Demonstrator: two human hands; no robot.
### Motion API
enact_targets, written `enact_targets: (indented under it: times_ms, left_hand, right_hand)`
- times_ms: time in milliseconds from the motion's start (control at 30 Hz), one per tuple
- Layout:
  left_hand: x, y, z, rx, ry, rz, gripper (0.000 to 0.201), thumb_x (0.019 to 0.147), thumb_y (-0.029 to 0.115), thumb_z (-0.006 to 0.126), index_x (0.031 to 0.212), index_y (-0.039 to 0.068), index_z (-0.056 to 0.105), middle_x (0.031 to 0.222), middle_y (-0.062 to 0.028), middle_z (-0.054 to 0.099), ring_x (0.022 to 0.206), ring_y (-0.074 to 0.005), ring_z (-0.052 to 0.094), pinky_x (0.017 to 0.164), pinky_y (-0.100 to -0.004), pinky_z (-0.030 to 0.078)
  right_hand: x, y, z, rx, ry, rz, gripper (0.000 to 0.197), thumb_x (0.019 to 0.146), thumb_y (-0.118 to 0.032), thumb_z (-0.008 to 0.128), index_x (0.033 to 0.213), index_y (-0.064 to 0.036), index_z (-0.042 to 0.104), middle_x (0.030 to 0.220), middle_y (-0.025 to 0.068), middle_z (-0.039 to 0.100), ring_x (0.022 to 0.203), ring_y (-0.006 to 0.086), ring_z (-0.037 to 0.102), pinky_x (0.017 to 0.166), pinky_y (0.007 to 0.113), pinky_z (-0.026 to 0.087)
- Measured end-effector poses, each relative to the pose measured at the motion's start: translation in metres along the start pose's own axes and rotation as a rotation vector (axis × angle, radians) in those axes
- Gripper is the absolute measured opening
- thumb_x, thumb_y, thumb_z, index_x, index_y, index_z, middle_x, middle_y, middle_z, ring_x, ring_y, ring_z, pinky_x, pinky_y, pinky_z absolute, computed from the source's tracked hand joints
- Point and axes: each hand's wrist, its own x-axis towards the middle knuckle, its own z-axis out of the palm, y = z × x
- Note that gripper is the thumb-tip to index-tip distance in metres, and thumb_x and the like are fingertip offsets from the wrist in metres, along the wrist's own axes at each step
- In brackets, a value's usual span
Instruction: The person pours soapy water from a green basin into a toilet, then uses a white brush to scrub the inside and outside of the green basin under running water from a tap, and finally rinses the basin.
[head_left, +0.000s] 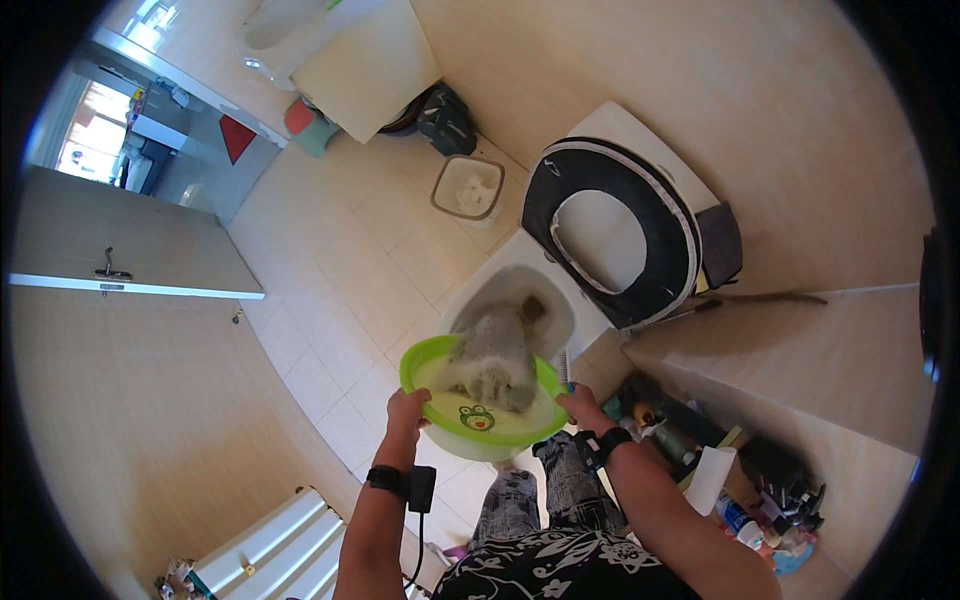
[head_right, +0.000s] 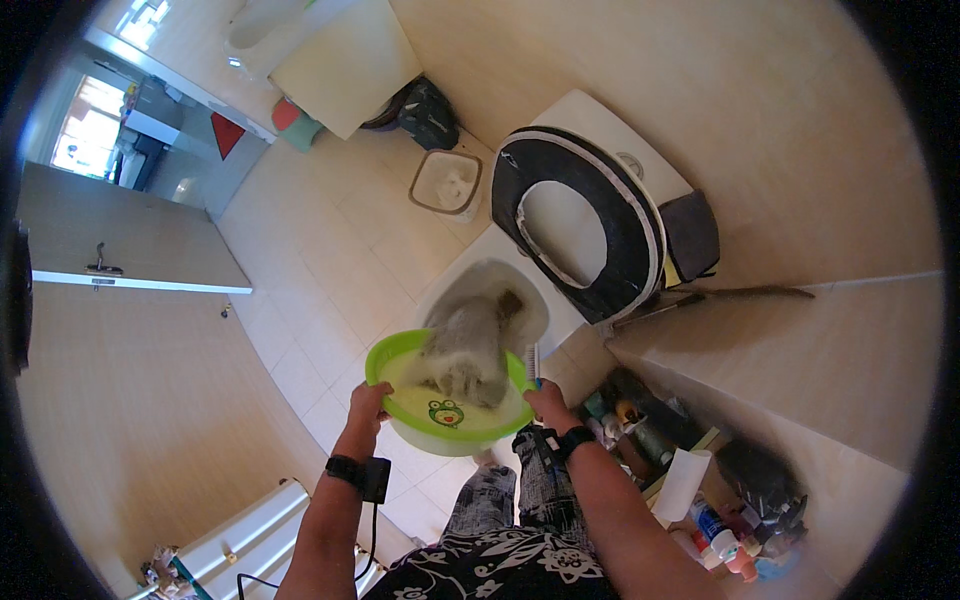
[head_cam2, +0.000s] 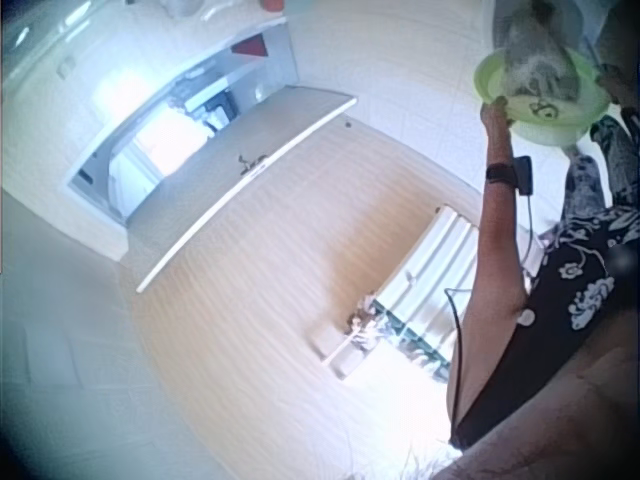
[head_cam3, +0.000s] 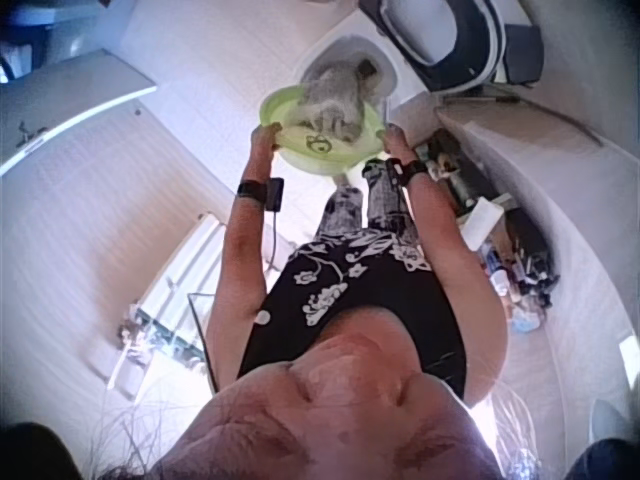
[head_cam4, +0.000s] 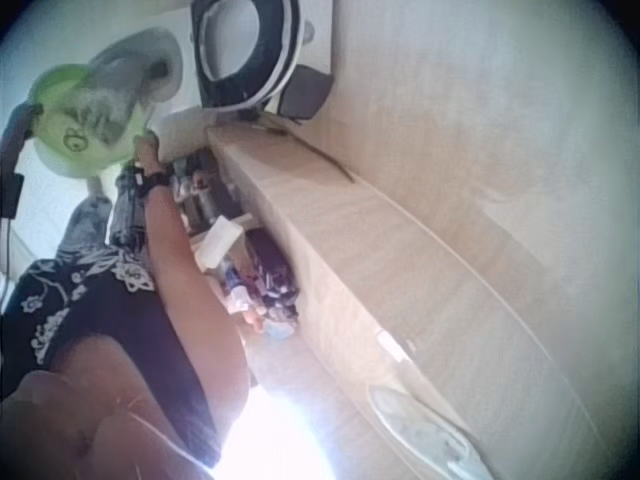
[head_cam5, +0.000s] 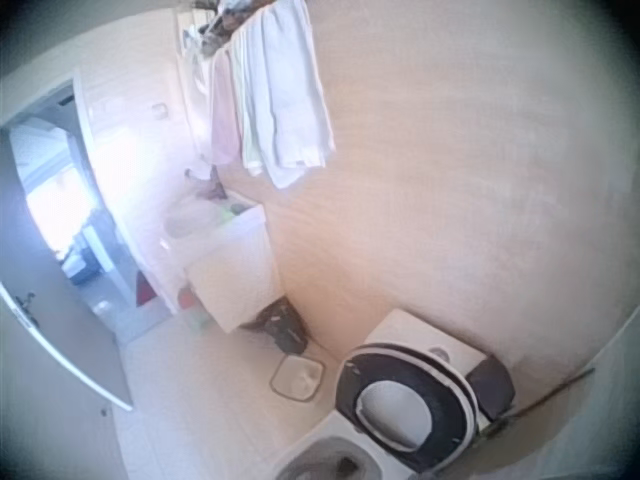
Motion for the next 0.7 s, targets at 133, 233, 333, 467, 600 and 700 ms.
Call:
enact_targets:
  times_ms: [133, 233, 333, 467, 600, 700]
  left_hand:
    - [0.004, 0.034, 0.018, 0.181, -0.007, 0.082, 0.033, 0.071, 0.022, 0.060, 0.092, -0.003, 0.060, 0.075, -0.0103, 0.060, 0.056, -0.0196, 0.059, 0.044, -0.0305, 0.050]
    - [0.011, 0.054, 0.036, 0.254, -0.030, 0.139, 0.038, 0.071, 0.027, 0.062, 0.091, -0.005, 0.060, 0.075, -0.0125, 0.061, 0.057, -0.0218, 0.061, 0.044, -0.0314, 0.052]
    - [0.009, 0.076, 0.058, 0.376, -0.059, 0.252, 0.043, 0.072, 0.031, 0.062, 0.093, -0.006, 0.059, 0.075, -0.0144, 0.062, 0.057, -0.0237, 0.062, 0.045, -0.0322, 0.052]
    - [-0.004, 0.091, 0.077, 0.438, -0.066, 0.369, 0.056, 0.074, 0.037, 0.064, 0.106, -0.007, 0.055, 0.106, -0.0183, 0.057, 0.067, -0.0238, 0.064, 0.047, -0.0320, 0.053]
    - [-0.026, 0.088, 0.072, 0.364, -0.103, 0.467, 0.064, 0.076, 0.038, 0.065, 0.121, -0.005, 0.049, 0.133, -0.0133, 0.041, 0.076, -0.0229, 0.064, 0.050, -0.0291, 0.053]
    - [-0.042, 0.075, 0.056, 0.311, -0.146, 0.489, 0.059, 0.078, 0.032, 0.064, 0.123, -0.002, 0.048, 0.133, -0.0105, 0.042, 0.072, -0.0205, 0.063, 0.051, -0.0275, 0.053]
  right_hand:
    - [-0.001, -0.018, 0.002, -0.002, 0.020, 0.207, 0.024, 0.071, -0.013, 0.064, 0.089, 0.0013, 0.057, 0.062, 0.0080, 0.051, 0.036, 0.0158, 0.040, 0.033, 0.033, 0.027]
    - [-0.002, -0.016, -0.002, -0.105, -0.018, 0.286, 0.019, 0.071, -0.016, 0.064, 0.080, -0.0003, 0.057, 0.060, 0.0068, 0.050, 0.039, 0.0157, 0.043, 0.035, 0.032, 0.030]
    - [-0.007, -0.005, -0.011, -0.130, -0.202, -0.080, 0.019, 0.074, -0.019, 0.064, 0.073, -0.0026, 0.055, 0.058, 0.0044, 0.048, 0.042, 0.0131, 0.044, 0.037, 0.029, 0.032]
    - [-0.011, 0.000, -0.015, -0.014, -0.349, 0.072, 0.031, 0.083, -0.030, 0.056, 0.075, -0.0008, 0.060, 0.060, 0.0034, 0.053, 0.048, 0.0120, 0.049, 0.045, 0.027, 0.038]
    - [-0.030, -0.005, -0.003, 0.070, -0.477, 0.107, 0.032, 0.085, -0.033, 0.056, 0.076, -0.0024, 0.061, 0.060, 0.0019, 0.053, 0.053, 0.0103, 0.049, 0.049, 0.025, 0.039]
    - [-0.025, 0.009, 0.000, 0.050, -0.433, 0.248, 0.027, 0.084, -0.029, 0.059, 0.079, -0.0025, 0.061, 0.063, 0.0023, 0.053, 0.053, 0.0097, 0.048, 0.049, 0.025, 0.038]
